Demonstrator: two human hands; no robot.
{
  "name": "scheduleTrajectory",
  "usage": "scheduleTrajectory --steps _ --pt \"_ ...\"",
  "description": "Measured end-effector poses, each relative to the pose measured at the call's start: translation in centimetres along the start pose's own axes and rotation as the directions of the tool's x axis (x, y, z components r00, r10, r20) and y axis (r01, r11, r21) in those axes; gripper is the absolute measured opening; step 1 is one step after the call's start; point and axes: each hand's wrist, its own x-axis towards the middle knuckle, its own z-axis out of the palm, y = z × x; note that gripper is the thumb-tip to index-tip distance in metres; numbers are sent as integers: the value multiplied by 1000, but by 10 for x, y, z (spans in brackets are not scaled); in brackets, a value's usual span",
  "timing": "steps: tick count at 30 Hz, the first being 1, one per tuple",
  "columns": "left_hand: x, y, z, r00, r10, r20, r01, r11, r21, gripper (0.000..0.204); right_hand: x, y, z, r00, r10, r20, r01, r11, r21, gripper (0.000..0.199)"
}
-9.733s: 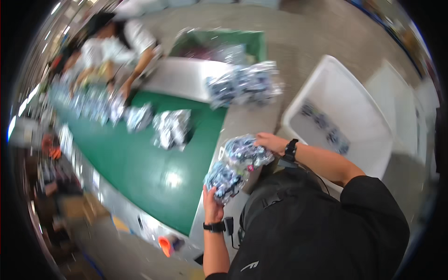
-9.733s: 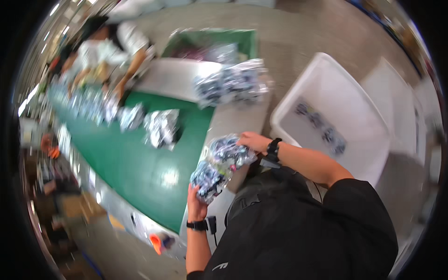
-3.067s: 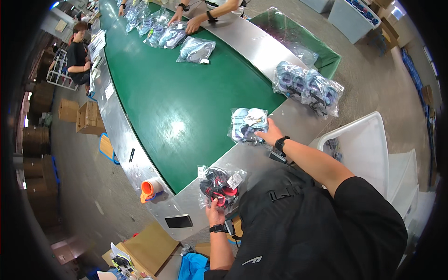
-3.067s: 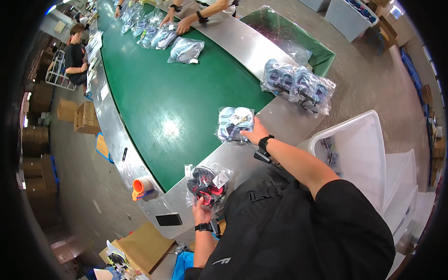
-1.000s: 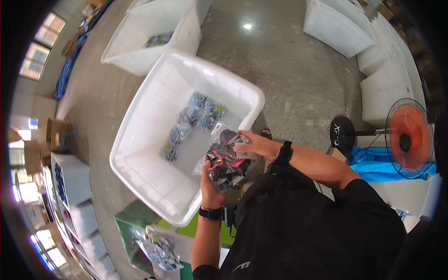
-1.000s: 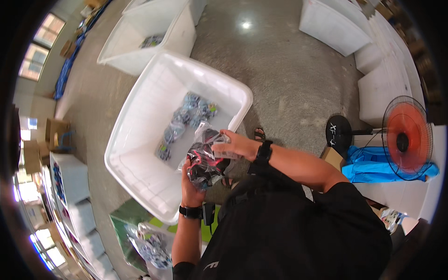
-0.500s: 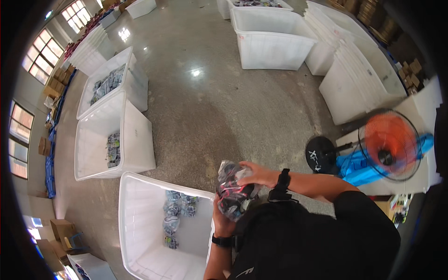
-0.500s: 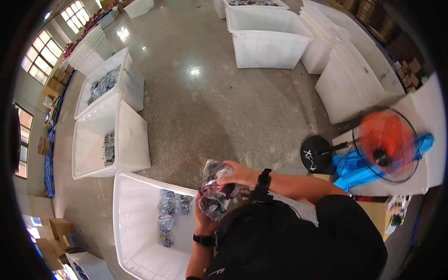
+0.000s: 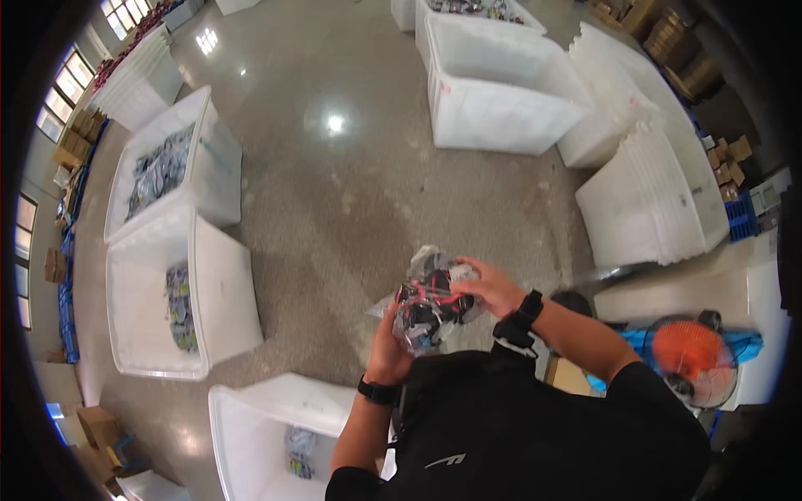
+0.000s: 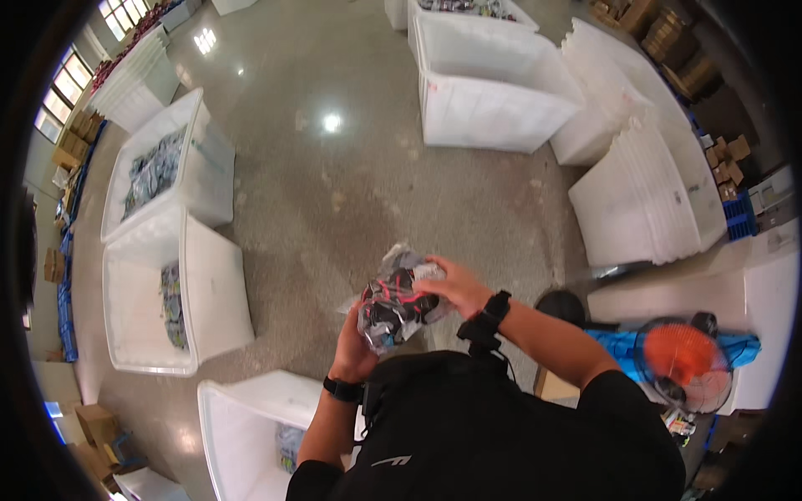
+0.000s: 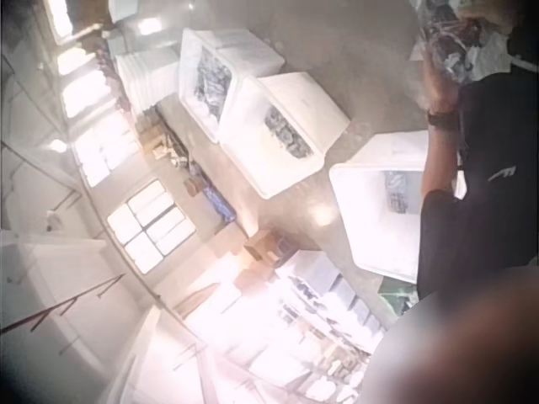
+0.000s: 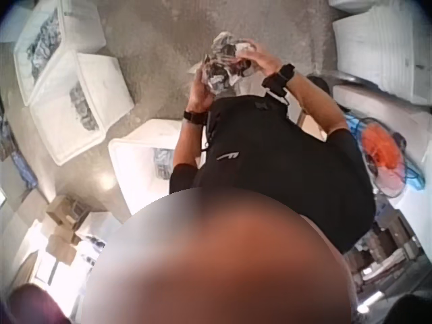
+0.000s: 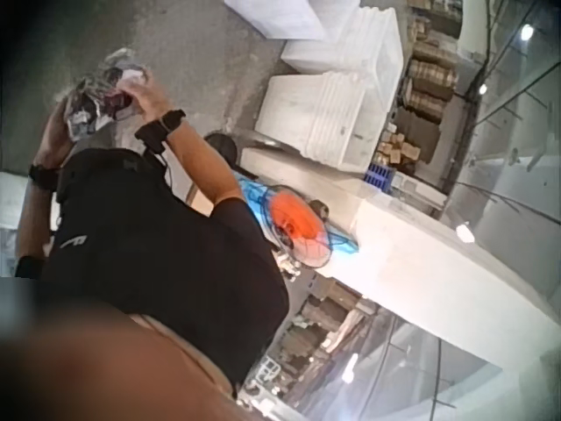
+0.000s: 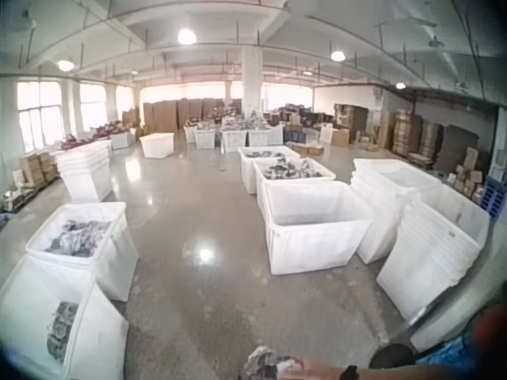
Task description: The person picks packaged items from a green conveyor belt and places them into a white bin. The person handles the items one at a time, briefly turning them over before depositing them into the bin. Other workers are visible in the background performing similar tasks.
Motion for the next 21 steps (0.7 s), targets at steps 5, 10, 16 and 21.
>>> scheduleTrajectory --steps 5,10,16,21 --pt "84 106 37 995 -88 38 79 975 206 50 73 -79 -37 996 -89 -31 93 968 234 88" --pt "189 218 42 978 -184 -96 204 931 301 49 156 -137 -85 980 -148 -133 192 882 431 89" --pt "306 321 -21 928 135 -348 45 886 462 45 289 -186 -157 961 -135 -240 250 796 551 81" --pt "343 374 -145 730 343 -591 -44 886 461 21 416 -281 -190 960 -82 -268 231 771 594 81"
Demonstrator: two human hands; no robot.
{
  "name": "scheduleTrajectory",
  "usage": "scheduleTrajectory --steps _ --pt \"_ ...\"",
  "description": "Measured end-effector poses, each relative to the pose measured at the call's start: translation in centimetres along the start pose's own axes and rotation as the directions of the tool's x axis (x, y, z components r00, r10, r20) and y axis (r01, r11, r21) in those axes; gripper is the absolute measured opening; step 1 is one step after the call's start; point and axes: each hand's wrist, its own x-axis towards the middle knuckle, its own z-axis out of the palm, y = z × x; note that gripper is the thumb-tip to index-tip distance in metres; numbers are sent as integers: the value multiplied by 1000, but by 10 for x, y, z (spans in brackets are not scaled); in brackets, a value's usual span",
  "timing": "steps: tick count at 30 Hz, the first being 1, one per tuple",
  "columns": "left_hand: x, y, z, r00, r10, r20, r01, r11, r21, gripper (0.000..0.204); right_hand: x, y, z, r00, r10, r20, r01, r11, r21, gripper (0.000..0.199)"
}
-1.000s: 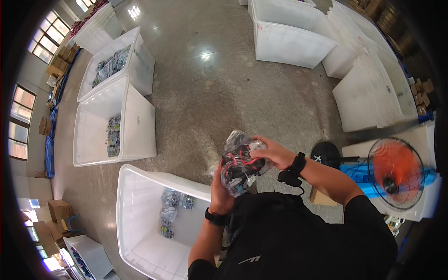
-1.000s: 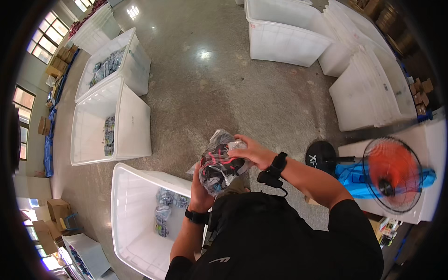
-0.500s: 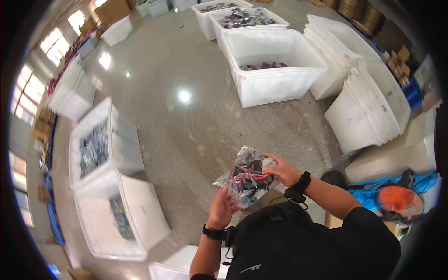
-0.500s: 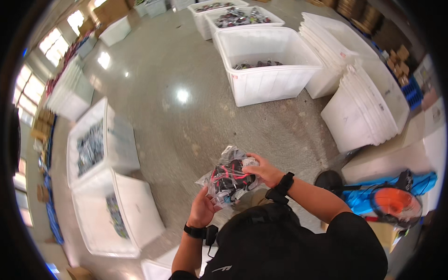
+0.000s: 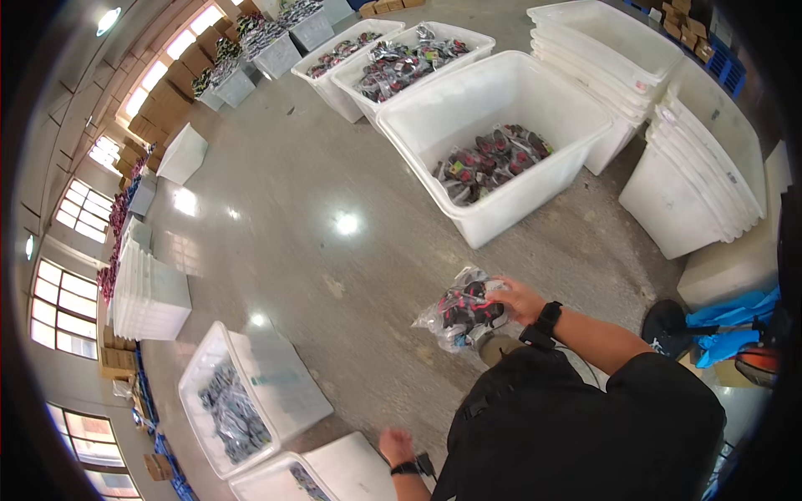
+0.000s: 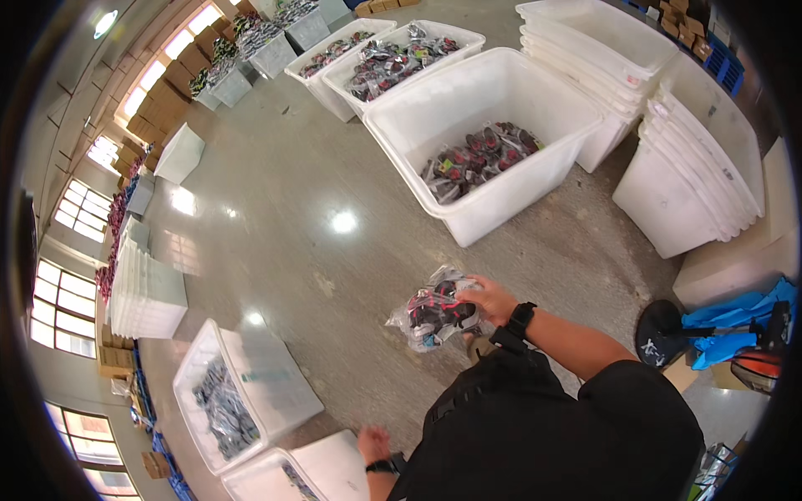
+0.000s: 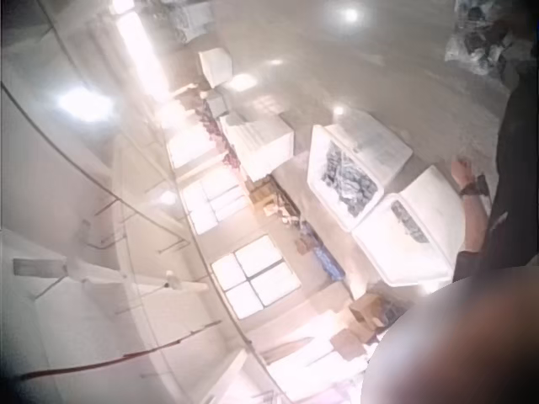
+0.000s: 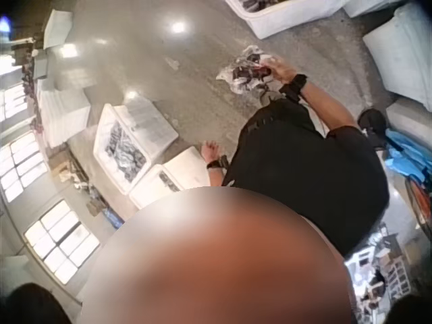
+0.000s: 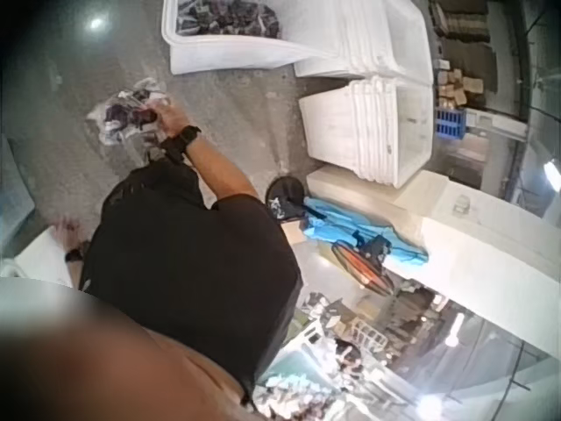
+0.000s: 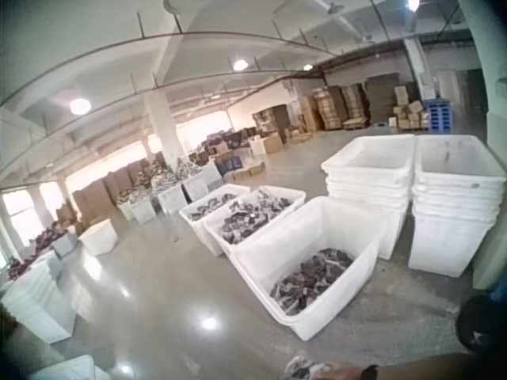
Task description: The person picks packaged items from a green conveyor belt and places them into a white bin. The person handles the items one at a time, briefly turning them over before depositing them into the bin. Other workers are visible in the background performing similar tasks.
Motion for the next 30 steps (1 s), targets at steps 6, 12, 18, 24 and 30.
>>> scheduleTrajectory --steps 6,12,18,24,30 --pt "8 -37 -61 868 -406 -286 386 914 -125 27 131 -72 100 993 -27 119 64 946 -317 95" --pt "65 -2 1 853 -457 -253 457 887 -63 28 266 -106 172 987 9 159 46 940 -338 106" --pt "227 118 56 935 -333 -123 334 942 -16 30 381 -138 229 998 3 65 26 897 -441 104" --pt "371 310 144 991 -85 -103 77 993 -87 26 473 -180 278 998 14 66 13 919 -394 95" --pt "421 420 215 978 99 -184 -108 993 -42 25 589 -185 301 990 99 104 -43 895 -445 100"
